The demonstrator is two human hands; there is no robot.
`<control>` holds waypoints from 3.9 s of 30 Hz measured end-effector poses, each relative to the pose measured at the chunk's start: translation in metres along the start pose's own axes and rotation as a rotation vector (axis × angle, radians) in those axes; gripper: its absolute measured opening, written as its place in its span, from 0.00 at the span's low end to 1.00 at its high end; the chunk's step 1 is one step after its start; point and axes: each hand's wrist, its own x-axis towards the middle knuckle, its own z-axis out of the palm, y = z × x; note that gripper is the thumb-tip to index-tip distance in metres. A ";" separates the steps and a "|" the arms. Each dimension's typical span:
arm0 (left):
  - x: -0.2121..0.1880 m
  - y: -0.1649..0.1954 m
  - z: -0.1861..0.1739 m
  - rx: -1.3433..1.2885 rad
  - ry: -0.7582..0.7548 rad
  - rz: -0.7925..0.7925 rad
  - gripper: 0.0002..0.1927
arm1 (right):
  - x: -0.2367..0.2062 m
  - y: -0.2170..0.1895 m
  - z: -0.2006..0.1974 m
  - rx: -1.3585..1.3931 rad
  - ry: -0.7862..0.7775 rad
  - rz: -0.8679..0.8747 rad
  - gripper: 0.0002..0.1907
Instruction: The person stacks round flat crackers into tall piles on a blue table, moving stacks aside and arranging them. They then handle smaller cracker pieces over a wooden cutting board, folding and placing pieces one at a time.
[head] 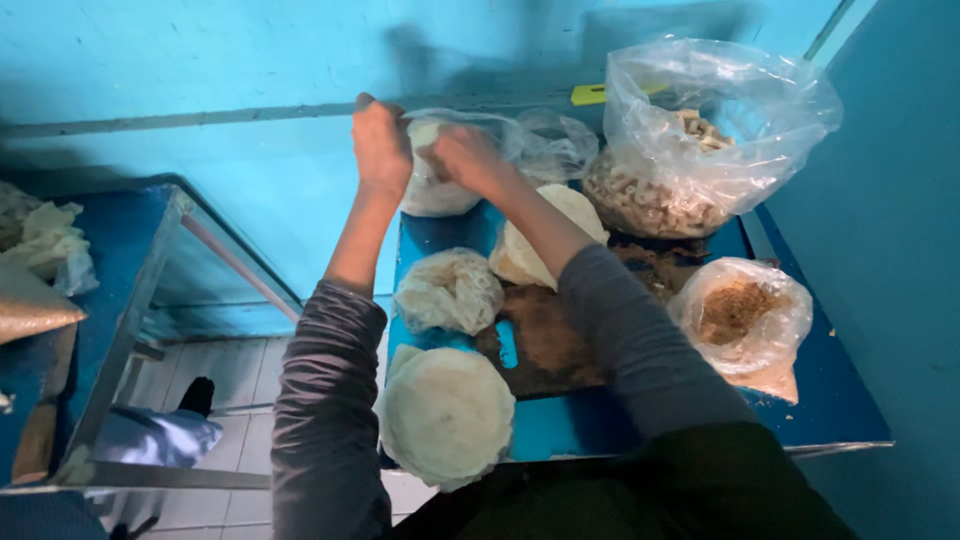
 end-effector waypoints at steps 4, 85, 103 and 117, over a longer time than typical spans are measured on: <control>-0.010 -0.004 -0.003 -0.012 0.052 0.226 0.21 | 0.010 -0.001 -0.001 -0.078 -0.007 -0.058 0.13; -0.244 0.078 -0.111 -1.331 -0.672 -0.738 0.42 | -0.243 -0.143 -0.095 2.076 0.308 0.918 0.33; -0.310 0.079 -0.120 -1.990 -0.646 -1.070 0.55 | -0.269 -0.176 -0.136 0.300 0.111 -0.158 0.28; -0.383 0.085 -0.093 -1.822 -0.211 -1.000 0.52 | -0.276 -0.235 -0.144 0.416 0.073 0.060 0.34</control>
